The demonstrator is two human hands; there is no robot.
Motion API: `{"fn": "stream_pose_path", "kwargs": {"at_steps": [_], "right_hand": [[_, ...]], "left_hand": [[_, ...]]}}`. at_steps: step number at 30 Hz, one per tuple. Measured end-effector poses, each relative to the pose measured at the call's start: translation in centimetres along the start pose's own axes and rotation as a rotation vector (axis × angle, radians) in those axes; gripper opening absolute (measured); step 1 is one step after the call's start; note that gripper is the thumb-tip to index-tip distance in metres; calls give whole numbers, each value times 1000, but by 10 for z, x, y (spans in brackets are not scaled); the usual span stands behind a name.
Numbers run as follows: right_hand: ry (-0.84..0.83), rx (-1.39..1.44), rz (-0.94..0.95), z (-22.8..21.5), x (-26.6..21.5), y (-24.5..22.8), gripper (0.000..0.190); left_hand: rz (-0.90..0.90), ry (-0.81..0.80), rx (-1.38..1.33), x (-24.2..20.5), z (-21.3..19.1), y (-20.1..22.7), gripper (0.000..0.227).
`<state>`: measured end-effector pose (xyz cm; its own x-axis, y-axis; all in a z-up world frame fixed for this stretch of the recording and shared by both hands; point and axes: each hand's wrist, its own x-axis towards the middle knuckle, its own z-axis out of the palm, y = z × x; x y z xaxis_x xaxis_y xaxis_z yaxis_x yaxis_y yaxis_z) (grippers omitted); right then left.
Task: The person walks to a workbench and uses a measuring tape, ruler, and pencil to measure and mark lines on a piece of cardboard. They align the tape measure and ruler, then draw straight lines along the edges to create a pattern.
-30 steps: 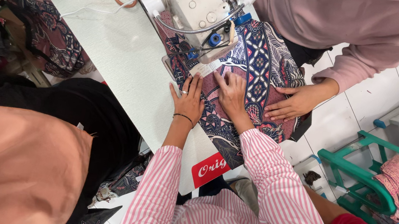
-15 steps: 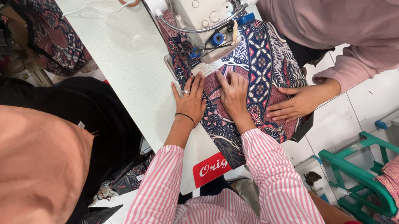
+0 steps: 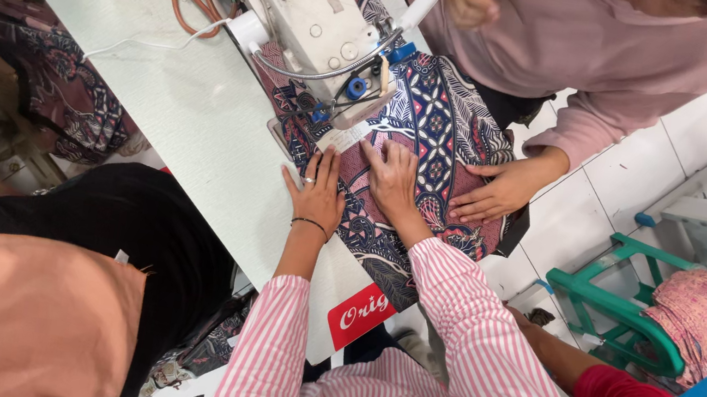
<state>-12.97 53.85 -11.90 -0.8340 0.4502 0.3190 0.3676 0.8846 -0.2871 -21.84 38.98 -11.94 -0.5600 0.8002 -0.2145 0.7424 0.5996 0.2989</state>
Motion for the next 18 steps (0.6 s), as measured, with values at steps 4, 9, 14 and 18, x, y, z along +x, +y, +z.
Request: {"fn": "stream_pose_path", "kwargs": {"at_steps": [4,9,14,18], "right_hand": [[-11,3,9,0,-3,0,47],[-16,25,15,0,-2,-1,47],[-15,23,31,-1,-1,0,47],[-15,31,45,-1,1,-2,47]], "left_hand": [[-13,-4,-1,-2,2,1,80],[-6,13,37,-1,5,-1,79],[-11,5,28,-1,0,3,80],[-4,-37,-165,-2,-12,1,85]]}}
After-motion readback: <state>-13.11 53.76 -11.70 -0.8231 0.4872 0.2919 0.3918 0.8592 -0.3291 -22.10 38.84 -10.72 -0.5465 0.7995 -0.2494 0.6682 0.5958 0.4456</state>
